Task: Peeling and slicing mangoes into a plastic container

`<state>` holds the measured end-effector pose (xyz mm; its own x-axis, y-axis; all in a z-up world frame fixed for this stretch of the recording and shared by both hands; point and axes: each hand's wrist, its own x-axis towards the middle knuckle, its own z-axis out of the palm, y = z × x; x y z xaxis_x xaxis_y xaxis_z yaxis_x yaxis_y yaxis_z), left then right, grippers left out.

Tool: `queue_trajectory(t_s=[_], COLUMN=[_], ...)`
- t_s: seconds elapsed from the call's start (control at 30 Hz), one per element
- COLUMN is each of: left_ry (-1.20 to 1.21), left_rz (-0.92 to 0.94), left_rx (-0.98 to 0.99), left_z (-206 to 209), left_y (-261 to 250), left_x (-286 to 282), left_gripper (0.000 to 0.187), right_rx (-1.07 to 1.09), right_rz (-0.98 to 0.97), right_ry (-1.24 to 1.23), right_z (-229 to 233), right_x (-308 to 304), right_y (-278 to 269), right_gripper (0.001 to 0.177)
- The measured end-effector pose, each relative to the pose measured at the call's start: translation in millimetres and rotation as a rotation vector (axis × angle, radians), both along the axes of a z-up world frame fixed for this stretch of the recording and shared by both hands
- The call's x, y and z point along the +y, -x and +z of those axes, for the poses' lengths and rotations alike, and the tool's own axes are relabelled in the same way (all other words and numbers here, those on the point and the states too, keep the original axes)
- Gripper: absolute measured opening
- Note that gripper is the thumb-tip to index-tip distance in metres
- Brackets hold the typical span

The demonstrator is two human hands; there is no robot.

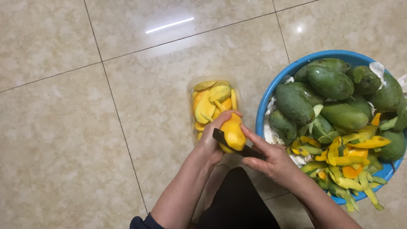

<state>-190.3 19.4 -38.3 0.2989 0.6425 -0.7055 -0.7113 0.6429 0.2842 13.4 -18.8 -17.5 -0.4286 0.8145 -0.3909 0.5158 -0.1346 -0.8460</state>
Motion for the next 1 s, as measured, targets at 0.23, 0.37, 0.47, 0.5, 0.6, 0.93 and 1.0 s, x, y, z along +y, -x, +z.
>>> queue_trajectory(t_s=[0.23,0.37,0.47,0.5,0.6,0.93,1.0], left_ry=[-0.3,-0.287,-0.269,-0.268,-0.295,-0.212,-0.213], left_rz=[0.005,-0.017,-0.031,-0.033,-0.026,0.062,0.042], left_rx=[0.182,0.117,0.06,0.031,0.044,-0.041,-0.042], left_z=[-19.7,-25.4,-28.1,-29.3,-35.0,-32.7,-32.6], left_y=[-0.2,1.9,1.8,1.8,4.3,5.3,3.0], left_x=[-7.6,-12.2,-14.8,-15.8,-17.0,-21.2,-21.1], left_gripper=[0.031,0.032,0.034,0.035,0.037,0.034,0.036], right_rx=[0.128,0.297,0.309,0.31,0.337,0.403,0.336], right_rz=[-0.132,-0.091,-0.065,-0.051,-0.058,-0.109,-0.119], right_ry=[0.221,0.098,0.118,0.125,0.117,0.156,0.276], right_z=[8.4,6.7,-7.7,-13.9,-23.0,-18.7,-12.4], right_x=[9.0,10.6,9.7,9.1,6.3,6.6,9.9], right_y=[21.4,23.1,15.2,12.1,10.0,13.7,14.9], right_gripper=[0.088,0.089,0.092,0.092,0.092,0.084,0.083])
